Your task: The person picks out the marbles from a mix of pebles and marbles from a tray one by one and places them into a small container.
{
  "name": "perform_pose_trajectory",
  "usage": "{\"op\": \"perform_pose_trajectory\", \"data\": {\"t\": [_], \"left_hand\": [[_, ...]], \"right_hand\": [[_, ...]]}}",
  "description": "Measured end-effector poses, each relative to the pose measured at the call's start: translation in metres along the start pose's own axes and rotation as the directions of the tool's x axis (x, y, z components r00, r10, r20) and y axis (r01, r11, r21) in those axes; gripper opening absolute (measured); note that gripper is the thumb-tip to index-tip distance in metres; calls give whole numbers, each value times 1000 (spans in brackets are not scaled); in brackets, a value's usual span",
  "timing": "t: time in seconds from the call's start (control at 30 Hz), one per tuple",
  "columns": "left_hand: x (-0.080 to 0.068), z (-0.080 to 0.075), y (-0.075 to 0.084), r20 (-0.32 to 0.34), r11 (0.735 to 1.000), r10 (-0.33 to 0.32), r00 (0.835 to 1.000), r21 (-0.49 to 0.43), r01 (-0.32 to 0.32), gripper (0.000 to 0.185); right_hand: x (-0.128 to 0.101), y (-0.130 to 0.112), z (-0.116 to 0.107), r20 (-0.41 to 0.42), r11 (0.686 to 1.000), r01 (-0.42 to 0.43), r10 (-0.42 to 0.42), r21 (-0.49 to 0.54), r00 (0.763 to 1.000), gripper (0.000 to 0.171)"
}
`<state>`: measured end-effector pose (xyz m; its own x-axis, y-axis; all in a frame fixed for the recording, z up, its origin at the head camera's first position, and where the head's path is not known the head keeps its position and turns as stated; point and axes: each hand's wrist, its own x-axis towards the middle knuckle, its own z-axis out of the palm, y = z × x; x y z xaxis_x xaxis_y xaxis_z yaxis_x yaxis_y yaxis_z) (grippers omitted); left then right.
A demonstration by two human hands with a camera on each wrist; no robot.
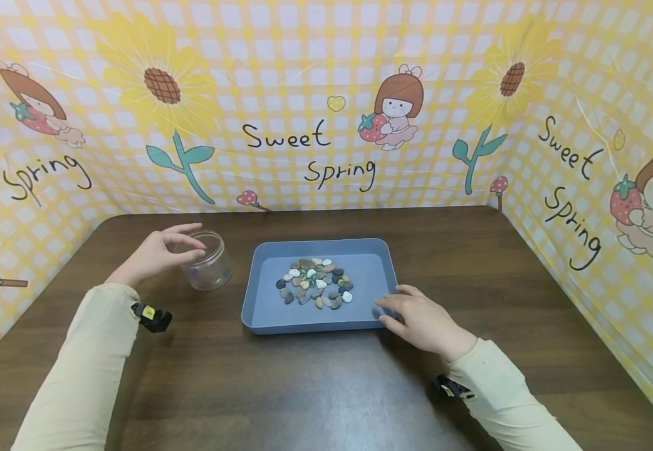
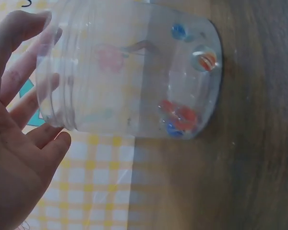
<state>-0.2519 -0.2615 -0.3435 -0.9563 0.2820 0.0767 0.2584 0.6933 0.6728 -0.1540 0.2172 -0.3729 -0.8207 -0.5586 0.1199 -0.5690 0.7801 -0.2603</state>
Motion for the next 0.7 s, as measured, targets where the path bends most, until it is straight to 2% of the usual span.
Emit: {"op": "perform_pose_trajectory", "data": {"t": [0.17,0.37,0.7], "left_hand": [[2,-1,13,-13,999,18,1000,-45,-18,34],[6,0,34,-6,995,82,997,-56,-82,29],[22,18,56,17,983,163,987,-92,-160,26]], "right_hand": [[0,0,0,-3,1000,6,-6,0,1000,34],[0,0,0,0,1000,4,-4,2,1000,35],[-1,-2,0,9,1000,-4,4,8,1000,35]]}}
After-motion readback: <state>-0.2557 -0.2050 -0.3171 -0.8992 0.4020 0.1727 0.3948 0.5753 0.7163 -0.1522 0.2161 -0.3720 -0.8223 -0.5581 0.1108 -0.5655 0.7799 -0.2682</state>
